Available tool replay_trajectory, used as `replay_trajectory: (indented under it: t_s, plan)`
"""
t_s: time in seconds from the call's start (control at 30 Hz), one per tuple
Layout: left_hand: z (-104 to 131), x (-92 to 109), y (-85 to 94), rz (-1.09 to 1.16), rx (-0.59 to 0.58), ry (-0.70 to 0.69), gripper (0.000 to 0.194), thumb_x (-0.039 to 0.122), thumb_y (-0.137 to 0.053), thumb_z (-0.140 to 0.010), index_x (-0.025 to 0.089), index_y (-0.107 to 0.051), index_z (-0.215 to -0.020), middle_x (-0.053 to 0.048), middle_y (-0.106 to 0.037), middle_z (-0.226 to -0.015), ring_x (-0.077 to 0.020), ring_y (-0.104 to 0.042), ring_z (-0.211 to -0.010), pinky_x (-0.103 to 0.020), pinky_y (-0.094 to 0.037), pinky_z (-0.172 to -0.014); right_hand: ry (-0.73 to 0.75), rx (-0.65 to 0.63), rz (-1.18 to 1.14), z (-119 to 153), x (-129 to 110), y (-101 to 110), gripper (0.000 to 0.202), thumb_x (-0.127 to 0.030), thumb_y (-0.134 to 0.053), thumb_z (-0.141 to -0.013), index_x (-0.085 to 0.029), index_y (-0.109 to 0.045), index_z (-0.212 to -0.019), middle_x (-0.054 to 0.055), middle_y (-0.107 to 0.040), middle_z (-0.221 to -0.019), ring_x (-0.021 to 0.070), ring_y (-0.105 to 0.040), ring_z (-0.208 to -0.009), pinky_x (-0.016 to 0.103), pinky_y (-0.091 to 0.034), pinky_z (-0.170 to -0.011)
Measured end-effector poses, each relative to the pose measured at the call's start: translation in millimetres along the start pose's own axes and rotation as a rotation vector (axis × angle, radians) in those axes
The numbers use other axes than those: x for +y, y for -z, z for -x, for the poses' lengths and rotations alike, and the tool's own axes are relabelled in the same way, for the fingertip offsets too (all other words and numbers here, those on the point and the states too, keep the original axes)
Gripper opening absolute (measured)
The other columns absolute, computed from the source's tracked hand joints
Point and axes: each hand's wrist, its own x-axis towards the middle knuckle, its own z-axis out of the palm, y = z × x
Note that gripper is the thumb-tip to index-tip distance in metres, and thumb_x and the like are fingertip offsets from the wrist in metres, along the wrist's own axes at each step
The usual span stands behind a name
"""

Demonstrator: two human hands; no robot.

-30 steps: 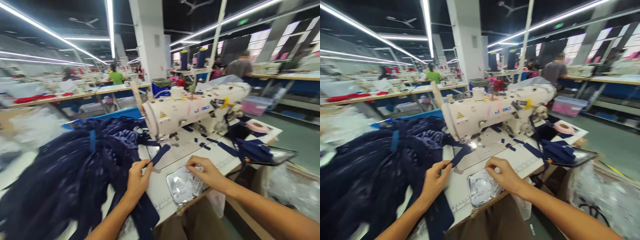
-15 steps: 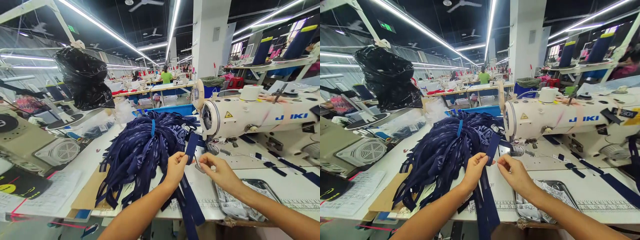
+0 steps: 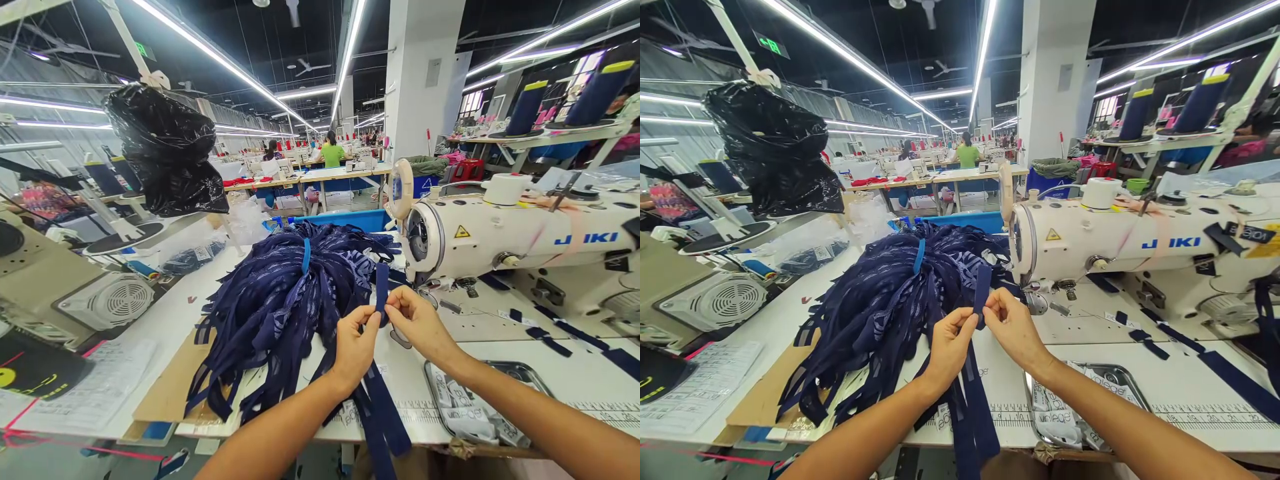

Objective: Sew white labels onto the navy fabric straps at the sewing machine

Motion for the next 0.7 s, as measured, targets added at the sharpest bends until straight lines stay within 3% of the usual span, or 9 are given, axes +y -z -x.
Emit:
replay_trajectory:
  t_s: [0.17, 0.33, 0.5, 0.7]
  plan:
    - [0.7, -0.1, 0.0, -0.02, -0.019, -0.021, 0.023, 0.029, -0.052, -0.076, 0.013, -0.068, -0.083, -0.003, -0.066, -0.073, -0.0151, -0.058, -0.071, -0.024, -0.045, -0.069, -0.027, -0.015, -0.012, -0.1, -4.3, 1.7, 0.006, -0.026, -0.046, -0.069, -0.021, -0.044, -0.071, -0.005, -0.044, -0.055, 0.0101, -0.041, -0.05, 0.023, -0.03, -0.046]
    - [1.2, -0.3, 1.4, -0.116, 0.017, -0.053, 0.022, 0.027, -0.051, -0.077, 0.015, -0.068, -0.083, -0.004, -0.067, -0.076, -0.0153, -0.057, -0.071, -0.024, -0.044, -0.069, 0.005, 0.003, 0.008, -0.2, -6.4, 1.9, 0.009, -0.025, -0.049, -0.067, -0.021, -0.042, -0.068, -0.006, -0.041, -0.056, 0.0098, -0.041, -0.052, 0.024, -0.034, -0.052]
    - [1.1, -0.6, 1.8, -0.104, 0.0, -0.059, 0.023, 0.028, -0.05, -0.077, 0.015, -0.068, -0.085, -0.004, -0.066, -0.075, -0.0155, -0.057, -0.071, -0.024, -0.044, -0.067, -0.014, -0.018, -0.013, 0.1, -7.7, 2.8, 0.003, -0.024, -0.045, -0.067, -0.021, -0.043, -0.069, -0.006, -0.04, -0.053, 0.0101, -0.039, -0.05, 0.023, -0.029, -0.046]
    - [1.3, -1.9, 1.7, -0.156, 0.018, -0.079, 0.02, 0.027, -0.052, -0.077, 0.016, -0.068, -0.079, -0.003, -0.066, -0.074, -0.0147, -0.056, -0.07, -0.023, -0.043, -0.066, 0.016, 0.009, 0.007, -0.5, -5.0, 1.5, 0.004, -0.023, -0.046, -0.067, -0.021, -0.043, -0.067, -0.006, -0.04, -0.054, 0.0097, -0.039, -0.049, 0.023, -0.031, -0.047]
